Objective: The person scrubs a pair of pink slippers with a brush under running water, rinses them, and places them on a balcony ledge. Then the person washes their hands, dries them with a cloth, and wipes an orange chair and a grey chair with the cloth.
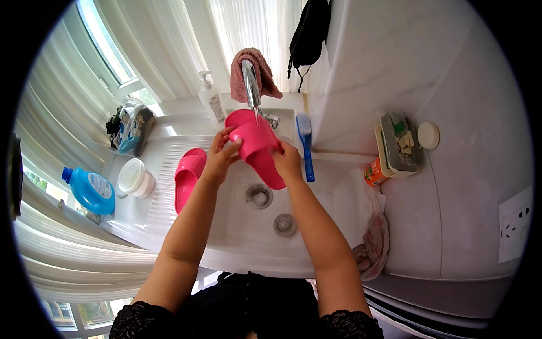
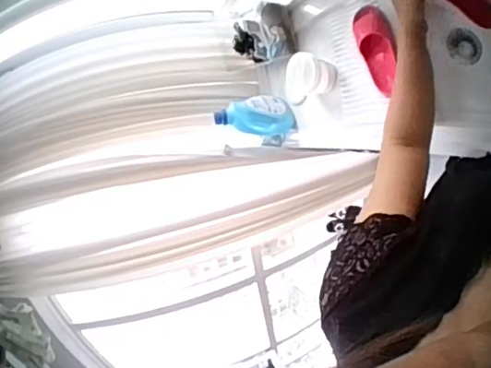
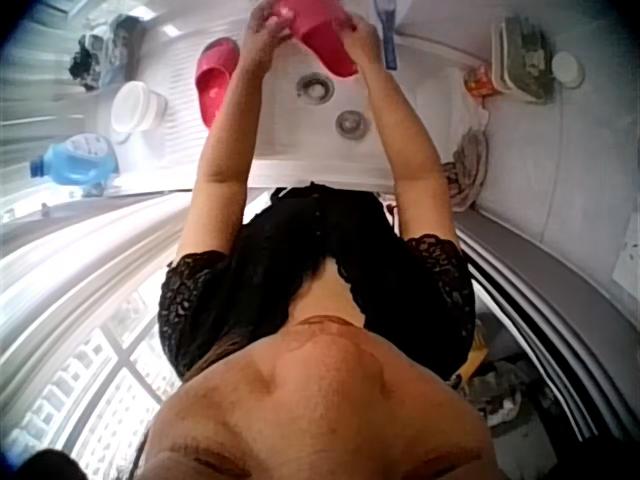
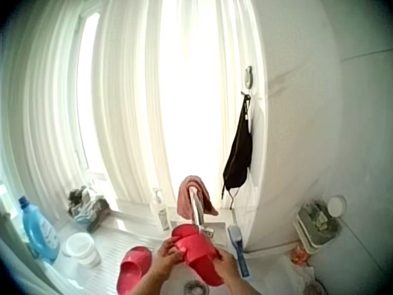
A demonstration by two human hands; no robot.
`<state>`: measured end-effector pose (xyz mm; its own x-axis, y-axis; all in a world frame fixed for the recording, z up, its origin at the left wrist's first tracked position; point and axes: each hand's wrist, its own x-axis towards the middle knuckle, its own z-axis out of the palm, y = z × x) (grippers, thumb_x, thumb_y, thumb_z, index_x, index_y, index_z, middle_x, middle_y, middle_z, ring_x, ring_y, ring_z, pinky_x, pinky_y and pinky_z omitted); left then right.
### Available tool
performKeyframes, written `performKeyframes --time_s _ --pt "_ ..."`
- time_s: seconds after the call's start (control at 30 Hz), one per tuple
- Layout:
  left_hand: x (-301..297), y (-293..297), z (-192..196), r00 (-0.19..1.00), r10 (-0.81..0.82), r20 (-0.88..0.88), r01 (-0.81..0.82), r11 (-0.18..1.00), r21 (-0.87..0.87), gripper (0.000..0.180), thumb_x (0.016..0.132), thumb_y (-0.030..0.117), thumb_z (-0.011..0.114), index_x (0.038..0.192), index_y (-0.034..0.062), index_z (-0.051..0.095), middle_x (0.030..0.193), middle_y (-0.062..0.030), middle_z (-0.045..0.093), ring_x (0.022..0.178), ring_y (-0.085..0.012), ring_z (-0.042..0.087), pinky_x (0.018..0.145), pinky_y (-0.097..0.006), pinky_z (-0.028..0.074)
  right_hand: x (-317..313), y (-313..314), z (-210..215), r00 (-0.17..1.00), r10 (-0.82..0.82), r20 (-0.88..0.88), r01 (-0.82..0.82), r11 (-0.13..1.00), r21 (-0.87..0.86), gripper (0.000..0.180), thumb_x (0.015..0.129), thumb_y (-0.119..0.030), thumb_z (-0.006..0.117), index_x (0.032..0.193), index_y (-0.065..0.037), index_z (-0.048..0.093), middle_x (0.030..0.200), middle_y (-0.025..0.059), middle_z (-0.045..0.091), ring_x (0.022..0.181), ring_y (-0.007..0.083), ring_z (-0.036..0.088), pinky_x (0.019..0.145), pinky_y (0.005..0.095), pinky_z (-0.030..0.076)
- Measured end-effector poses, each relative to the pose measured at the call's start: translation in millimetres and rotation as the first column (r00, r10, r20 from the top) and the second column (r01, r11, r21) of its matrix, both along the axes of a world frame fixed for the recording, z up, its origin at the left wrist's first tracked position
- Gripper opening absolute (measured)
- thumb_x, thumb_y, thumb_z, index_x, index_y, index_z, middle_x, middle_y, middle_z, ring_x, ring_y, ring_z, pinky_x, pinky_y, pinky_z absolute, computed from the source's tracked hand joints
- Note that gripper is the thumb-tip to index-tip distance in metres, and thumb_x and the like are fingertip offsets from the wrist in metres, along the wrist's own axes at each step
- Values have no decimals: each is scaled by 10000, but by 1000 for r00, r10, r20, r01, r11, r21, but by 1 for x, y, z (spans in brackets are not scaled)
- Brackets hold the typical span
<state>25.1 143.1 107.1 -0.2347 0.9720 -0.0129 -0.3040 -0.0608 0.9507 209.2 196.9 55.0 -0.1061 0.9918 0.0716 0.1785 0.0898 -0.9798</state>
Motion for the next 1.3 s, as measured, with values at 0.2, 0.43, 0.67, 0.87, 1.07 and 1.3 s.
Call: performKeyframes --time_s 0.2,0.43,0.67,0.87,1.07,1.3 --pt "-14 -2 -1 910 -174 -377 226 969 98 503 770 91 760 1238 130 578 1124 -73 547 845 -111 590 695 -266 504 3 1 -19 980 56 -190 -97 972 -216 346 927 -260 583 1128 17 632 919 127 687 849 176 631 769 307 470" --pt "9 3 1 810 2 -587 -23 999 -28 477 738 104 781 1184 107 611 982 -115 516 666 -160 593 642 -277 523 -8 -2 -39 993 -117 -3 117 992 -41 387 947 -313 537 1141 9 629 1058 178 668 951 224 634 814 316 473" --pt "5 7 -10 587 156 -794 -128 987 99 674 772 100 748 1374 77 445 1042 -148 542 717 -172 610 603 -280 530 -19 -23 11 975 45 -217 -68 993 -101 338 933 -286 611 1080 16 643 934 103 672 874 162 626 792 292 480" --pt "38 -2 -12 589 415 -694 -204 907 369 1027 757 170 762 1498 -12 74 1201 -276 463 976 -356 545 866 -400 477 -19 -14 32 717 -12 -697 -267 919 -289 305 935 -271 630 1075 -1 606 979 76 659 884 156 623 799 323 508" --pt "37 -19 -54 961 -3 -275 -14 998 -58 1048 741 228 813 1484 4 110 1232 -187 502 1014 -246 586 810 -365 524 -24 -9 32 533 19 -846 -410 880 -238 362 925 -261 641 1135 24 567 1067 124 634 947 227 631 846 376 525" --pt "43 -41 -64 981 -99 168 139 959 -247 704 850 299 658 1411 68 299 1170 -109 558 914 -224 622 705 -349 537 -16 -5 19 643 129 -755 -464 850 -250 284 921 -222 636 1104 -11 584 1056 110 643 942 210 632 824 348 520"
